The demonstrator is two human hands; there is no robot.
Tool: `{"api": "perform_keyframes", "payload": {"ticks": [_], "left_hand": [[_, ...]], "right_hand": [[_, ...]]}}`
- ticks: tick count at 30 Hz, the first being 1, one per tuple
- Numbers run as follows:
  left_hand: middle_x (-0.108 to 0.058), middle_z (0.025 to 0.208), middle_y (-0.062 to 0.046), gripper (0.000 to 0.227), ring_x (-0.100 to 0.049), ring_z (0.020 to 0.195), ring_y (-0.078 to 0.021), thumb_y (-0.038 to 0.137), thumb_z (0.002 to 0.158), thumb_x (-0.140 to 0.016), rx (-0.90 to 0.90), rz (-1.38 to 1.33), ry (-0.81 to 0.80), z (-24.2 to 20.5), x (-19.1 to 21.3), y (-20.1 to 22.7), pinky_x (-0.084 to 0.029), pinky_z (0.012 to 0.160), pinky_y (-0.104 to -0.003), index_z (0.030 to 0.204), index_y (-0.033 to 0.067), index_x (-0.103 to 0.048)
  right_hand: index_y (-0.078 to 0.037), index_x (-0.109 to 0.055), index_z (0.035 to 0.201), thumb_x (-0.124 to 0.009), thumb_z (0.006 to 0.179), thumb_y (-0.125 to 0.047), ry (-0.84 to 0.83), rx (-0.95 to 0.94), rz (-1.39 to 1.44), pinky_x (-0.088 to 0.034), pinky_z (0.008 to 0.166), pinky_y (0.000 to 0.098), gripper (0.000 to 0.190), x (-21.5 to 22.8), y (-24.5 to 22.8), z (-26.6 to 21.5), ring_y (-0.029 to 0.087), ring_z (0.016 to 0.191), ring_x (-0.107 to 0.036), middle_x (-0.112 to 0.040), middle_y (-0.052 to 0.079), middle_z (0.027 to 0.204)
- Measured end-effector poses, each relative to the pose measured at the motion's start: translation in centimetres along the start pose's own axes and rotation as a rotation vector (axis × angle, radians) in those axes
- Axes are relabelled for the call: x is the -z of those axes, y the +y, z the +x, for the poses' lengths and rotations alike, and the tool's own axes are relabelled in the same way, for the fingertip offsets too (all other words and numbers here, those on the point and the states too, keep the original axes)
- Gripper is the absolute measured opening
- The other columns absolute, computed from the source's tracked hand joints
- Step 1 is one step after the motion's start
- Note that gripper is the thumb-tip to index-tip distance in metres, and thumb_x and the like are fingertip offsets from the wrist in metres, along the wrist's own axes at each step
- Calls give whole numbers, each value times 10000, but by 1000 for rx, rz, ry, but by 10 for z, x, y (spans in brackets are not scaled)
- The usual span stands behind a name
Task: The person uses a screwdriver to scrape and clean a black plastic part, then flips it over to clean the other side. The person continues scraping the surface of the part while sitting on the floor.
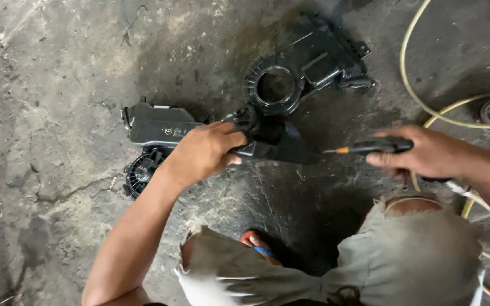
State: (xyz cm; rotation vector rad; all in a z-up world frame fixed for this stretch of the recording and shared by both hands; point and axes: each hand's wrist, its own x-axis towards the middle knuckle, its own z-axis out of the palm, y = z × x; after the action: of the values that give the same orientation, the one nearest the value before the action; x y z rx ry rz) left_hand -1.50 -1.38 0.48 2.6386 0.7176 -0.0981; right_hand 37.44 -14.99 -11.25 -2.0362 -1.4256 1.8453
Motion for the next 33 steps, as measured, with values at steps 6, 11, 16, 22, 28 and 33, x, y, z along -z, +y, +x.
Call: {"api": "perform_keyframes", "payload": {"ticks": [6,11,16,22,28,33], "left_hand": [[-644,1038,-48,367,-589,1086,-285,156,796,-801,62,42,133,-21,-9,1,-375,1019,-554,1151,143,-707],[-648,1195,-24,411,-514,1292,-281,65,735,-792,127,22,135,-26,-16,2,-84,1151,-759,1134,159,-756],[-495,1494,-109,371,-254,1520,-397,213,688,-822,30,-148,151,-32,-15,-6,56,1200,-719,1045,148,-750],[-221,1696,-202,319,-6,1589,-477,337,942,-693,91,-168,366,-27,-38,-7,110,1213,-700,1175,130,-759],[-294,1705,-142,201,-35,1622,-444,296,973,-677,151,-129,324,-26,-48,-13,108,1248,-679,954,124,-780],[-368,1681,-152,152,-164,1639,-380,238,898,-803,162,-119,490,-33,-59,-30,3,1305,-597,929,114,-719]], "right_hand": [[-288,-647,1368,-725,858,-509,-90,71,-161,-620,664,439,561,-8,-32,-24,183,575,-679,-682,76,628],[-319,-584,1515,-659,948,-471,-93,35,-204,-585,619,511,591,-11,-48,-20,244,575,-563,-705,55,688],[-361,-615,1404,-741,837,-564,-206,153,-162,-619,766,472,615,-13,-51,-24,218,712,-703,-713,129,765],[-398,-573,1430,-716,838,-588,-184,264,-271,-531,955,496,639,-18,-79,-30,264,944,-764,-789,62,1099],[-293,-643,1399,-683,826,-591,-125,584,-219,-556,918,478,647,-19,-106,-37,244,1041,-709,-770,72,1129],[-368,-646,1456,-704,835,-583,-51,359,-269,-588,846,461,660,-22,-112,-32,237,890,-740,-767,65,1023]]}}
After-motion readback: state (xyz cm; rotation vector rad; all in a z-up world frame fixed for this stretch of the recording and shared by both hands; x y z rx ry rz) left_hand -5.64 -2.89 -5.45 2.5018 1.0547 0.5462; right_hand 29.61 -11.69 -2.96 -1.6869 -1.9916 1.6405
